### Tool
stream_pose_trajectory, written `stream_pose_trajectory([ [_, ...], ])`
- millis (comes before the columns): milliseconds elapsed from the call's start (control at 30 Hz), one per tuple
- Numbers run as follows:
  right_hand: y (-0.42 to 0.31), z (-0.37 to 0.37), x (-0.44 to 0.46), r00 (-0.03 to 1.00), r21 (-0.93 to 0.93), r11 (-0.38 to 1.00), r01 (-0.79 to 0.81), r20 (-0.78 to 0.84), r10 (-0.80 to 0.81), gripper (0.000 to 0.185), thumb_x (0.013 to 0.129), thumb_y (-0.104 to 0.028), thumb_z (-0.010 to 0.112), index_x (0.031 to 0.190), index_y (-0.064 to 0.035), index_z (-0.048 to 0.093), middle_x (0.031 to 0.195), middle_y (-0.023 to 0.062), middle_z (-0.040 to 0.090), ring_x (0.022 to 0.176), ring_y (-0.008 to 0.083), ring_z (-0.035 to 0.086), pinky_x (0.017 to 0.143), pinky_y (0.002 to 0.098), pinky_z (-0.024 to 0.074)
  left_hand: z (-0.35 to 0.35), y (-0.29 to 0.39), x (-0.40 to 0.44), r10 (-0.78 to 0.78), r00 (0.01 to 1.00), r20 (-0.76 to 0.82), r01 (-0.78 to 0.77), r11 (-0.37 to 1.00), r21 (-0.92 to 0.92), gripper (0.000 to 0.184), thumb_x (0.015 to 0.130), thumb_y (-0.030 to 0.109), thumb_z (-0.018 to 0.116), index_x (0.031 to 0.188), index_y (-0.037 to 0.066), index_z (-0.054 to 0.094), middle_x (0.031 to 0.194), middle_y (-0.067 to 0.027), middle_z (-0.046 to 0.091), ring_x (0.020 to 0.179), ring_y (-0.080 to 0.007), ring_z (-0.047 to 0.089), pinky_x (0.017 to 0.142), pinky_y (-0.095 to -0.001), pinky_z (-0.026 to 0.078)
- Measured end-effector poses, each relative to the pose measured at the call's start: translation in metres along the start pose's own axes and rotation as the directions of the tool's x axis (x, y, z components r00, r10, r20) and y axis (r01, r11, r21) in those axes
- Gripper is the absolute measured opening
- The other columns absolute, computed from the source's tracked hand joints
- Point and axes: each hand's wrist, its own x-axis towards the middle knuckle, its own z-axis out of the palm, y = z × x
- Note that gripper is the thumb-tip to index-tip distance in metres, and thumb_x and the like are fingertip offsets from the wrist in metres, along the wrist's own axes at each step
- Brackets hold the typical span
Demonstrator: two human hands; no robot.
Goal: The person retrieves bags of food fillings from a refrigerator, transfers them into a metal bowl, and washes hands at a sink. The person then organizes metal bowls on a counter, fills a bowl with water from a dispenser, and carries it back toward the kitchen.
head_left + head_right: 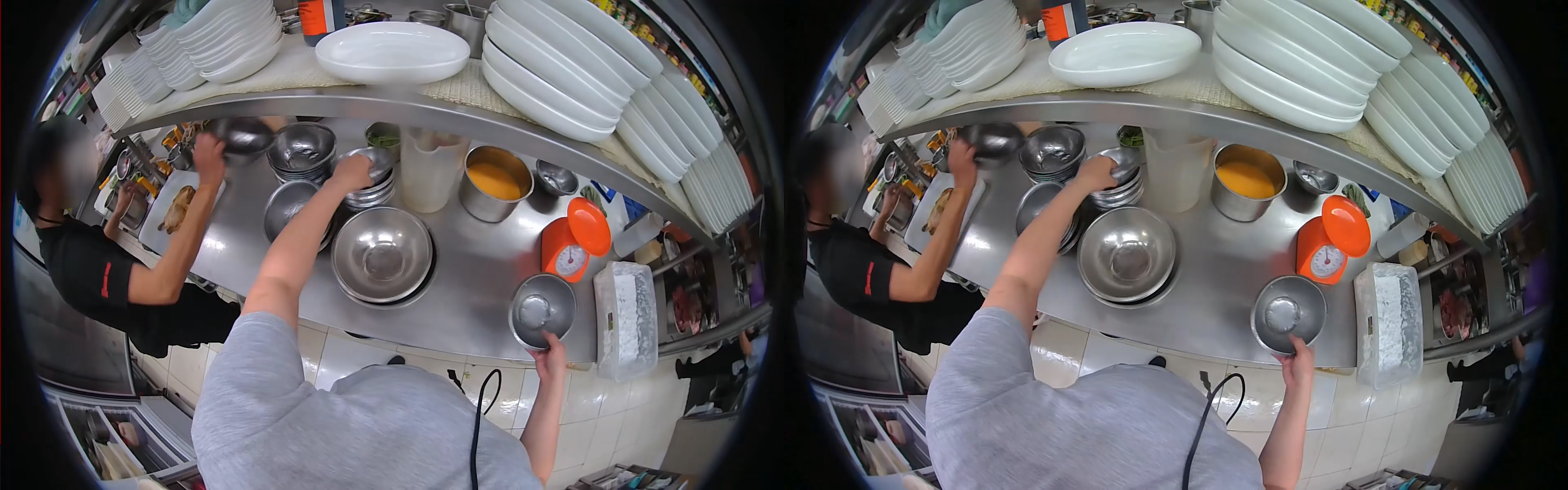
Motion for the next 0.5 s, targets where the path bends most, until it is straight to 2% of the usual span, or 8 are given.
stream_pose_trajectory([
  [67,-0.002,0.024,0.000,1.000,-0.020,1.000,-0.001,0.021,0.002,0.027,0.076,-0.009,0.050,0.100,0.0029,0.046,0.092,0.0138,0.055,0.078,0.0231,0.058,0.058,0.0355,0.0523,-0.018,-0.006,0.001,-0.052,0.999,-0.014,0.049,0.987,-0.156,0.031,0.055,0.019,0.062,0.082,0.003,0.060,0.086,-0.0169,0.058,0.083,-0.0304,0.056,0.074,-0.0367,0.045],
  [133,-0.002,0.044,0.005,0.998,-0.052,0.998,-0.023,0.065,0.027,0.029,0.077,-0.010,0.050,0.102,0.0023,0.045,0.093,0.0143,0.055,0.077,0.0230,0.059,0.056,0.0338,0.0524,-0.024,-0.022,0.008,-0.015,0.996,-0.084,0.004,0.991,-0.136,0.033,0.054,0.020,0.064,0.082,0.003,0.060,0.080,-0.0172,0.059,0.078,-0.0273,0.058,0.071,-0.0337,0.045],
  [200,-0.004,0.066,0.008,0.994,-0.098,0.995,-0.019,0.104,0.030,0.030,0.078,-0.014,0.051,0.103,0.0019,0.044,0.092,0.0141,0.056,0.075,0.0217,0.059,0.054,0.0314,0.0523,-0.036,-0.036,0.010,-0.094,0.995,-0.020,0.068,0.837,-0.544,0.035,0.054,0.022,0.065,0.083,0.003,0.060,0.077,-0.0154,0.059,0.072,-0.0225,0.058,0.068,-0.0296,0.044],
  [267,-0.009,0.094,0.007,0.980,-0.155,0.984,-0.088,0.166,0.114,0.033,0.079,-0.020,0.052,0.104,0.0015,0.043,0.089,0.0133,0.057,0.073,0.0201,0.060,0.052,0.0293,0.0523,-0.040,-0.042,0.009,-0.149,0.985,-0.084,0.057,0.750,-0.659,0.031,0.058,0.019,0.065,0.083,0.002,0.061,0.069,-0.0121,0.059,0.066,-0.0177,0.056,0.064,-0.0278,0.043],
  [333,-0.007,0.117,0.016,0.946,-0.196,0.974,-0.117,0.275,0.169,0.038,0.080,-0.026,0.051,0.105,0.0015,0.042,0.089,0.0123,0.057,0.074,0.0198,0.060,0.053,0.0294,0.0525,-0.061,-0.029,-0.006,-0.167,0.895,-0.414,-0.312,0.429,-0.847,0.024,0.063,0.012,0.063,0.084,0.000,0.060,0.067,-0.0090,0.060,0.063,-0.0177,0.055,0.062,-0.0289,0.043],
  [400,0.001,0.147,0.026,0.903,-0.223,0.961,-0.163,0.360,0.236,0.045,0.081,-0.030,0.049,0.111,0.0015,0.037,0.101,0.0146,0.051,0.082,0.0228,0.058,0.057,0.0331,0.0528,-0.075,-0.021,-0.019,-0.163,0.882,-0.441,-0.345,0.414,-0.843,0.019,0.065,0.006,0.061,0.082,-0.002,0.060,0.065,-0.0054,0.058,0.061,-0.0150,0.054,0.059,-0.0274,0.043],
  [467,0.009,0.185,0.033,0.847,-0.273,0.940,-0.205,0.432,0.310,0.055,0.082,-0.039,0.045,0.118,-0.0008,0.028,0.114,0.0160,0.042,0.092,0.0269,0.054,0.065,0.0393,0.0516,-0.087,-0.010,-0.045,-0.087,0.989,-0.123,-0.042,0.625,-0.780,0.018,0.065,0.007,0.062,0.082,-0.001,0.059,0.074,0.0000,0.059,0.064,-0.0079,0.053,0.057,-0.0212,0.041],
  [500,0.013,0.204,0.036,0.810,-0.292,0.927,-0.236,0.468,0.354,0.059,0.082,-0.043,0.042,0.121,-0.0024,0.024,0.119,0.0161,0.037,0.096,0.0288,0.051,0.069,0.0427,0.0503,-0.093,0.016,-0.067,-0.045,0.985,-0.164,-0.108,0.581,-0.807,0.014,0.065,0.007,0.062,0.077,0.000,0.059,0.069,0.0016,0.057,0.060,-0.0063,0.050,0.053,-0.0210,0.040],
])
